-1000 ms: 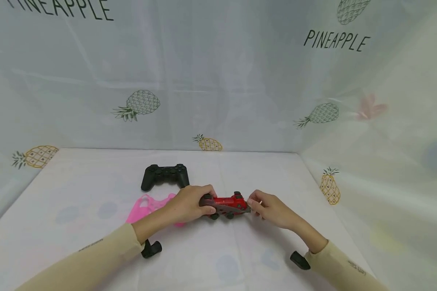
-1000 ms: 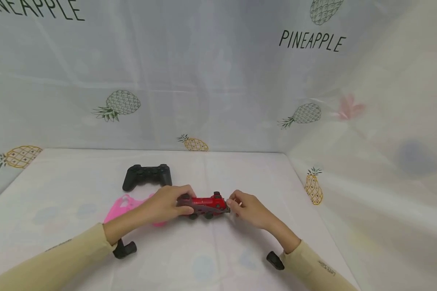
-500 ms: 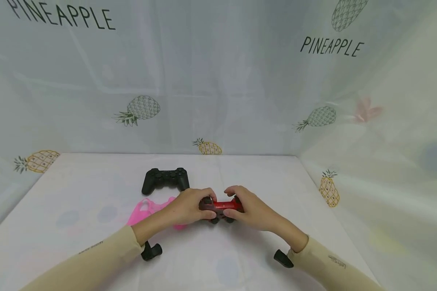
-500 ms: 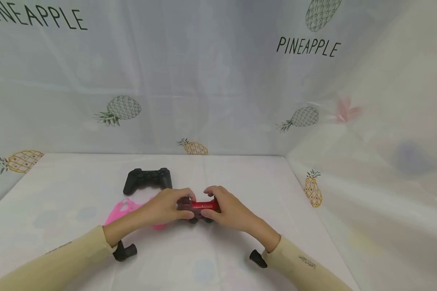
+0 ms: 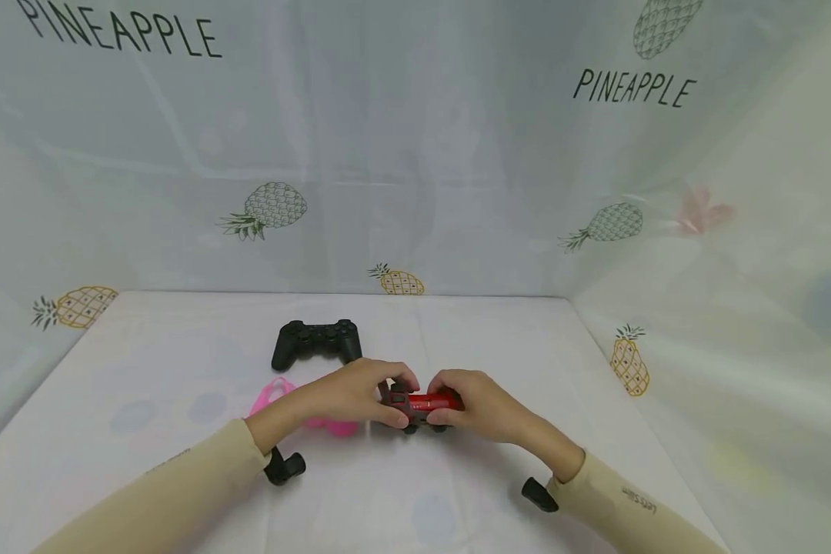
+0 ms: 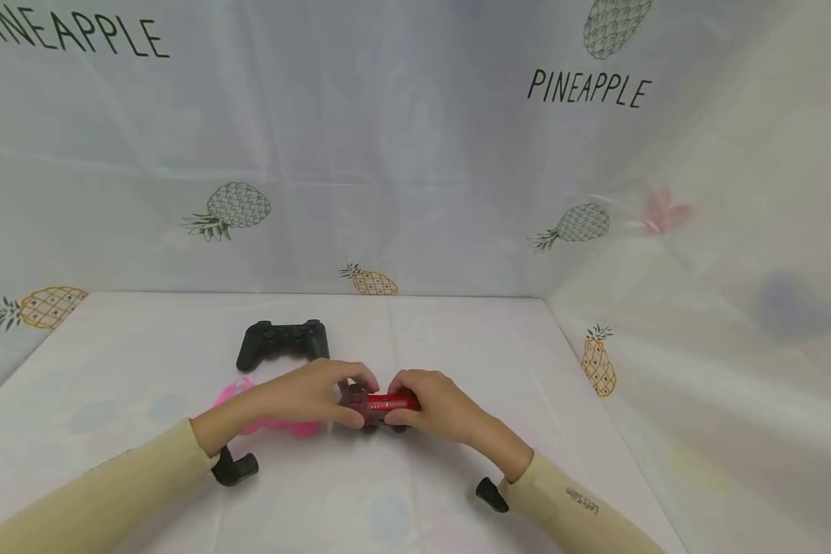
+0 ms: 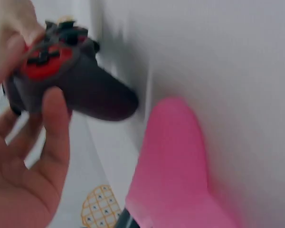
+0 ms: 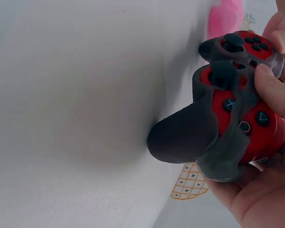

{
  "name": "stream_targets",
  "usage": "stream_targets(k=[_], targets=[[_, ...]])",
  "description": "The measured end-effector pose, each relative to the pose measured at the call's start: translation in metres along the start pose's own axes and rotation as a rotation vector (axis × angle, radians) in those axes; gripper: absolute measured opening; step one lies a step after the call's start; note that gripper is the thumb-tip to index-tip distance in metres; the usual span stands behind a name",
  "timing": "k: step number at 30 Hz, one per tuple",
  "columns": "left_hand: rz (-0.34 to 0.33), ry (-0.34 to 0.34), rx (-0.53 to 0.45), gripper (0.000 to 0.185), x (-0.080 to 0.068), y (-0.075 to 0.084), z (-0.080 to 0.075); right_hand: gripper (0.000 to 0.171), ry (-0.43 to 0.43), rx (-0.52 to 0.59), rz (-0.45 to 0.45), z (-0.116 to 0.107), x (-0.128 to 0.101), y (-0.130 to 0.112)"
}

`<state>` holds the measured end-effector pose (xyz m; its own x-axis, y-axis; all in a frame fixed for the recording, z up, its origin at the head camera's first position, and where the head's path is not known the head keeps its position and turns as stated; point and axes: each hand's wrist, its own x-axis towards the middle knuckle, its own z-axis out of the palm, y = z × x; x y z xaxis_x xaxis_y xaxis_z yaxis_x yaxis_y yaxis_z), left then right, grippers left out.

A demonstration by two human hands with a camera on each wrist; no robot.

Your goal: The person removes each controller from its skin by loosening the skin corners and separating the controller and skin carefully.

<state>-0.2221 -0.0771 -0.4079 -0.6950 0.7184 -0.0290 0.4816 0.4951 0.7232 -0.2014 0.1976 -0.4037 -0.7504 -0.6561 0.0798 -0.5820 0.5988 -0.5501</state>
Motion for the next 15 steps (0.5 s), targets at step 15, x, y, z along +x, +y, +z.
stream_targets(k=[15], targets=[[0.100, -0.202, -0.049, 0.018, 0.011, -0.006, -0.023, 0.027, 0.020, -0.136, -0.100, 0.001, -0.001, -0.001]])
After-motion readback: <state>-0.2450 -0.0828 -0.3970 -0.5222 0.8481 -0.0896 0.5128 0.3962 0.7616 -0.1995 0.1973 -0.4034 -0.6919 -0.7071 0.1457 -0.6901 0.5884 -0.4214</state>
